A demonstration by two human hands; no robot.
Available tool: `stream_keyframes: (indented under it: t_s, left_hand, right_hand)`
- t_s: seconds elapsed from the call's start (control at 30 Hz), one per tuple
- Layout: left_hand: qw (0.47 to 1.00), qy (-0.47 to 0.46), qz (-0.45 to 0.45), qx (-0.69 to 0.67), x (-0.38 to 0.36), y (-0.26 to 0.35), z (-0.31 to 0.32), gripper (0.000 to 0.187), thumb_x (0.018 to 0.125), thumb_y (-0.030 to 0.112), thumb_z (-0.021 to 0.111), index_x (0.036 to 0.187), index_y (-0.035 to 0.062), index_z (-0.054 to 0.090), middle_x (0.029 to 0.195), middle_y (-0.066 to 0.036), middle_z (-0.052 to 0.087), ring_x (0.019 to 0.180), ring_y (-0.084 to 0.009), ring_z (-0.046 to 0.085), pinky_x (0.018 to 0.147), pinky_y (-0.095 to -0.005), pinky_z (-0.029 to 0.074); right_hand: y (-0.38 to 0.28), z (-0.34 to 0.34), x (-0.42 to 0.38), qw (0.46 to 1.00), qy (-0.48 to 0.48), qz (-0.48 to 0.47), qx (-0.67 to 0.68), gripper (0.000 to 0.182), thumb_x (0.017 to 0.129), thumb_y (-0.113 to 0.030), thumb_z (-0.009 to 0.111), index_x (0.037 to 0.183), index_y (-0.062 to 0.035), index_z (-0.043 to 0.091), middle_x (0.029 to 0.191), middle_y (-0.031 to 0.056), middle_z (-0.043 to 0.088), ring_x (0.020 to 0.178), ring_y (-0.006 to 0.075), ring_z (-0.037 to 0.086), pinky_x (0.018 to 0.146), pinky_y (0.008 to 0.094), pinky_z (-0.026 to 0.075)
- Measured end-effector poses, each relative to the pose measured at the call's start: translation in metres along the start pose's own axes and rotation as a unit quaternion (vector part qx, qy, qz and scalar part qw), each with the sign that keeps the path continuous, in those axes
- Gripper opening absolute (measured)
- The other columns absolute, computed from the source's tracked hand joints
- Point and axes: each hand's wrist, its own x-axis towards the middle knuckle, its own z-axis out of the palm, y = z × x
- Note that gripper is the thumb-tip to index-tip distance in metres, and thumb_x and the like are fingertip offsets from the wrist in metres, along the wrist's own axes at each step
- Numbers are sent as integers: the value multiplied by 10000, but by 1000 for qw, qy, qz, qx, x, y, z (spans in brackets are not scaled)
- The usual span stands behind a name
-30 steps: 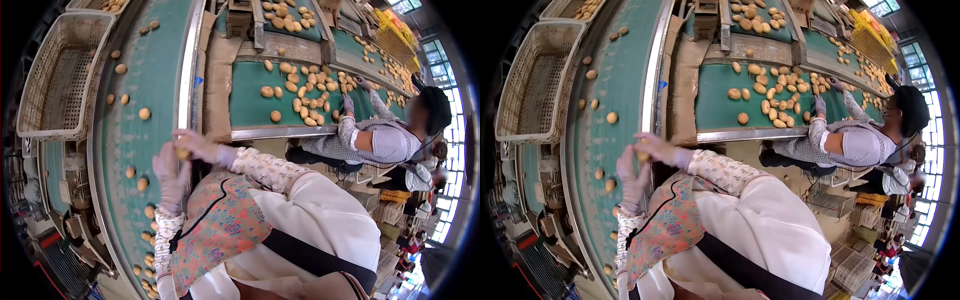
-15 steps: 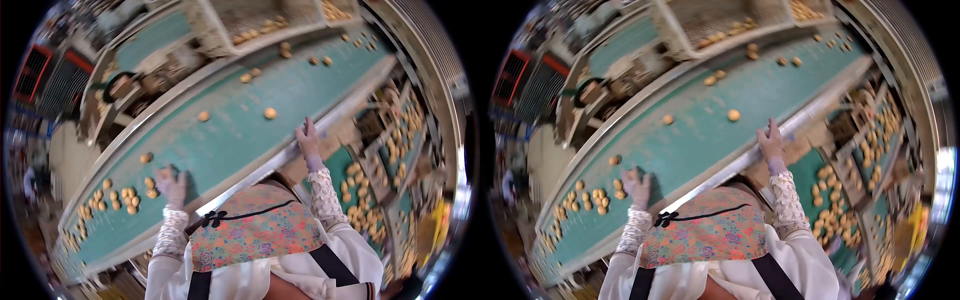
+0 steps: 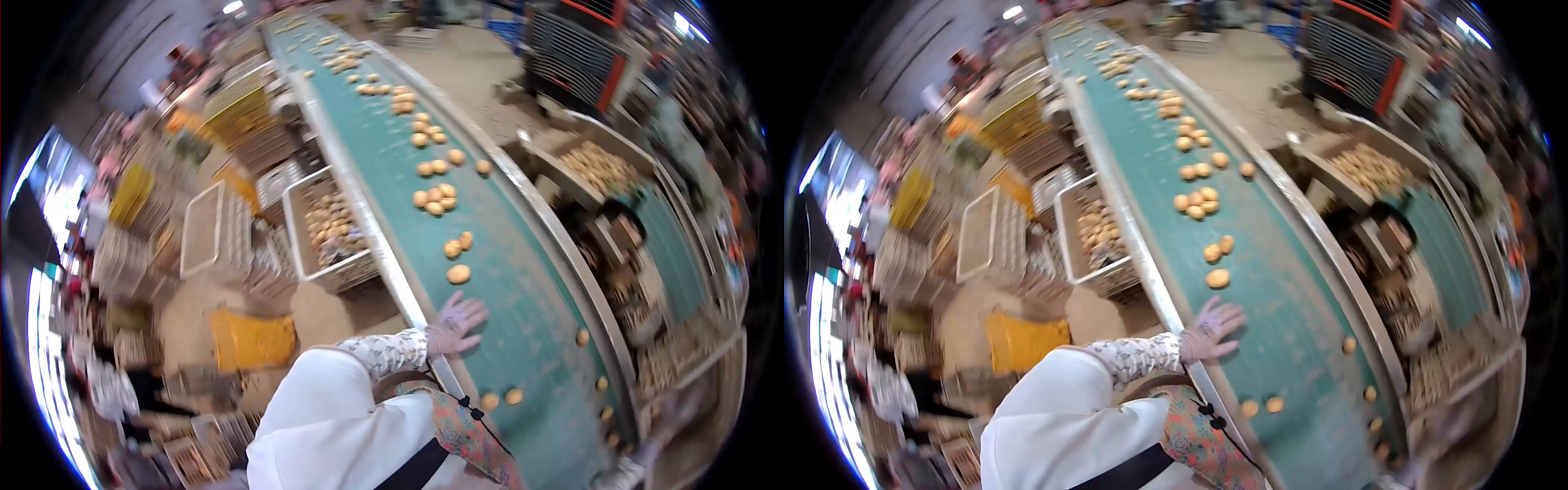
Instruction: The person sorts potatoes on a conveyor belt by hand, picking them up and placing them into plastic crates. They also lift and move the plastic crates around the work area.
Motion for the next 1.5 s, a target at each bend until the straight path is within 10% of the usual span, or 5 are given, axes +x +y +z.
stream_keyframes:
  t_s: [0.17,0.3,1.03,1.4,1.5]
  left_hand:
    - [998,53,-44,15,-15,18,2,659,875,375,658,1399,15,485,1428,-194,485,1339,-338,462,1189,-552,253]
    - [997,58,-57,12,-17,22,7,613,867,361,675,1345,9,525,1409,-185,501,1321,-317,478,1188,-516,275]
    - [997,53,-20,-44,-26,8,2,595,862,390,668,1317,18,571,1323,-165,566,1254,-330,518,1178,-514,284]
    - [995,21,-27,-98,51,1,-4,318,779,244,698,988,39,577,898,-193,557,865,-406,525,765,-538,421]
    - [999,10,13,-31,53,-4,38,573,846,250,729,1341,9,570,1299,-211,611,1187,-401,563,1064,-534,398]
  right_hand:
    - [132,-18,182,982,-143,112,46,854,793,-130,822,1531,-61,398,1496,168,499,1303,369,546,1043,490,481]
    - [100,1,215,959,-205,174,93,549,820,-145,772,1318,-5,590,1304,199,633,1123,374,647,915,444,545]
    - [-208,-59,-58,936,-192,3,294,441,836,-423,709,1191,-163,688,1104,145,714,1003,323,684,821,448,553]
    - [-3,-19,66,955,-135,263,-17,438,891,-449,638,1266,-225,667,1146,120,710,1041,301,677,821,423,555]
    - [0,-5,103,931,-120,340,-65,439,906,-456,618,1286,-241,661,1158,114,709,1051,296,676,820,417,555]
